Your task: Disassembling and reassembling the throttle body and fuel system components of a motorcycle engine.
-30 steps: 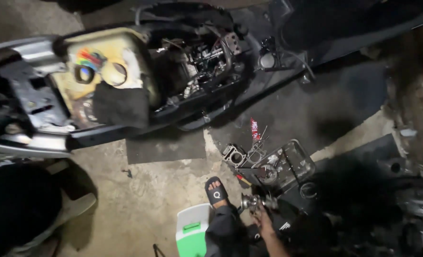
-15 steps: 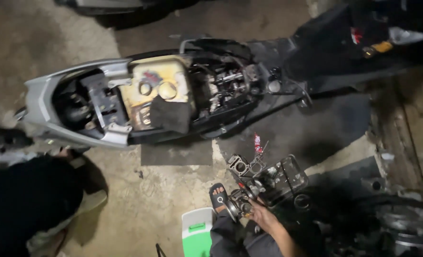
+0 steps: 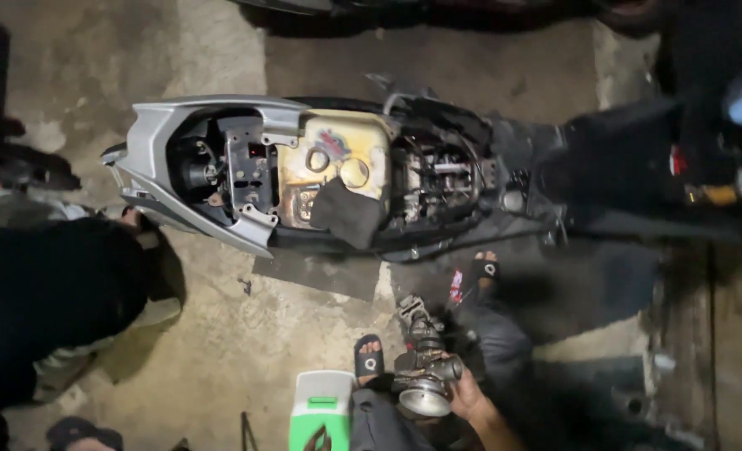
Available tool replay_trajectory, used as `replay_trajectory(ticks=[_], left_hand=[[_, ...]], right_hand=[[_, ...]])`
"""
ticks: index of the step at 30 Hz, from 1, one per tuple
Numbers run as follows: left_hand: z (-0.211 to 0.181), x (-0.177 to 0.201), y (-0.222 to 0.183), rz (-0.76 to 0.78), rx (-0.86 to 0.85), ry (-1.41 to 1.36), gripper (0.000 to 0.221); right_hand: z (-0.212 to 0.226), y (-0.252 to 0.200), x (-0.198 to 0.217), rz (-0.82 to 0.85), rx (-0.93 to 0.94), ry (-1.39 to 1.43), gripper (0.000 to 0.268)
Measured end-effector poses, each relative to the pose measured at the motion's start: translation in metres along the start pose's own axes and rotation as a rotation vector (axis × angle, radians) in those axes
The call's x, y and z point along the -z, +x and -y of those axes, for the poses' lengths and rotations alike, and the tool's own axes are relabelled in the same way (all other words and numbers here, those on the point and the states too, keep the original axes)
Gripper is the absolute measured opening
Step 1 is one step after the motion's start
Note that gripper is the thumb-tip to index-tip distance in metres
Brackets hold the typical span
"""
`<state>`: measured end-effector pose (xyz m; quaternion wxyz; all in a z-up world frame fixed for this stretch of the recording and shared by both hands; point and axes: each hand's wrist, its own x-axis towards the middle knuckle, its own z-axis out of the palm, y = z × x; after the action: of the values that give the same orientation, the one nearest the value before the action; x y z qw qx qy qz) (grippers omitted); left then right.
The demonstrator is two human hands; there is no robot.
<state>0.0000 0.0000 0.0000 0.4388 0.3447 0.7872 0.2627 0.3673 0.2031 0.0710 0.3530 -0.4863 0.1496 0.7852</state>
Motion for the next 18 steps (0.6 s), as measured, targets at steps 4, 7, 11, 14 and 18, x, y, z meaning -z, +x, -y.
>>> replay_trajectory(ticks=[4,7,11,14,18], left_hand=[[-0.172,-0.085,0.056,0.101,0.053,-0.161,0.036],[-0.338,-0.127,0.065,0.389,0.199,-0.350,0.048],[-0.421,-0.207,0.085,0.534,0.383,-0.471,0.066],[-0.422,-0.266,0.091,0.466,0.283,-0.484,0.063],[-0.430,-0.300,0.107,0.522,0.163,-0.696,0.066]], right_hand=[[0.067,0.027,0.014,0.013,-0.045,-0.107,0.050],[0.128,0.067,0.042,0.025,-0.079,-0.345,0.052],[0.206,0.074,0.036,-0.107,0.229,-0.860,0.039],[0.260,0.036,-0.014,0.126,0.405,-1.264,0.058],[0.318,0.011,-0.054,0.140,0.302,-1.273,0.056]])
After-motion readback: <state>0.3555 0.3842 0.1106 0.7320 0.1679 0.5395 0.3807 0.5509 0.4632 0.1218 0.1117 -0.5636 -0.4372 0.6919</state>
